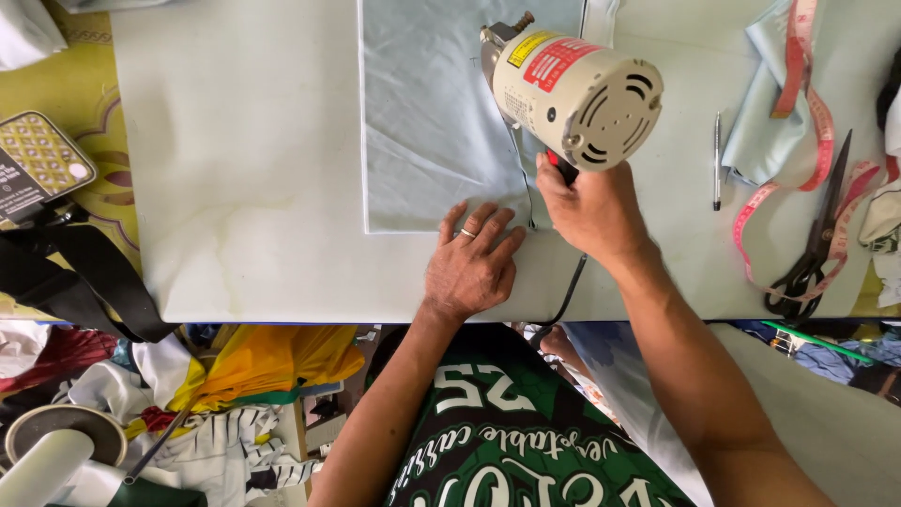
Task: Measuring fabric with a tape measure, marking it with a pen, and cutting it with scissors and an electric cutter.
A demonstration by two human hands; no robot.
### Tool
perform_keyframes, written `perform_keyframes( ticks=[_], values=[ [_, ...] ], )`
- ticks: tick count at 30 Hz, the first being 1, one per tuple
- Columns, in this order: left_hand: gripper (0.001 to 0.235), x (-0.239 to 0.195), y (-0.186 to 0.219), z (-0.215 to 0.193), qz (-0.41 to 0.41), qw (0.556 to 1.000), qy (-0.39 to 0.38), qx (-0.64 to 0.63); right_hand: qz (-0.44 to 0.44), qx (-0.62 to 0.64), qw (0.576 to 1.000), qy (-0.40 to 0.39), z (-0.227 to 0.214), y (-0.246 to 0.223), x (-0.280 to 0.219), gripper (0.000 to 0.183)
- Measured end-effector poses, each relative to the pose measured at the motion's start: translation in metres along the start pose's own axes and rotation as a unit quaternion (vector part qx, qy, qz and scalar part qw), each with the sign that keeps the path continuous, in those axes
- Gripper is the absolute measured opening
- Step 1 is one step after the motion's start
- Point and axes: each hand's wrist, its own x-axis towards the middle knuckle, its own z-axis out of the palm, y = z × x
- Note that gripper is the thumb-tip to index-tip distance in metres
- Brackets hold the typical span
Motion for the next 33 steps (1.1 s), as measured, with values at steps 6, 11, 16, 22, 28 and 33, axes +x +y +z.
perform_keyframes(
  ticks=[6, 11, 16, 22, 28, 33],
  values=[
    [0.032, 0.002, 0.000, 0.002, -0.027, 0.999, 0.038, 0.002, 0.058, -0.024, 0.997, 0.044, 0.014, 0.008, 0.016, 0.024],
    [0.044, 0.021, -0.012, -0.020, -0.097, 0.983, 0.034, 0.154, 0.114, 0.017, 0.992, 0.044, 0.029, 0.000, 0.015, 0.024],
    [0.051, 0.015, -0.017, -0.023, -0.125, 0.978, -0.020, 0.166, 0.140, 0.060, 0.987, 0.043, 0.032, -0.032, 0.029, 0.023],
    [0.051, 0.006, -0.027, -0.038, -0.142, 0.977, -0.085, 0.137, 0.163, 0.066, 0.982, 0.065, 0.022, -0.073, 0.057, 0.028],
    [0.047, -0.007, -0.084, -0.120, -0.079, 0.971, -0.174, 0.145, 0.160, 0.094, 0.982, 0.030, 0.017, -0.071, 0.054, 0.031],
    [0.044, -0.009, -0.118, -0.172, -0.155, 0.953, -0.201, 0.166, 0.122, 0.032, 0.992, 0.005, 0.008, -0.024, 0.007, 0.032]
  ],
)
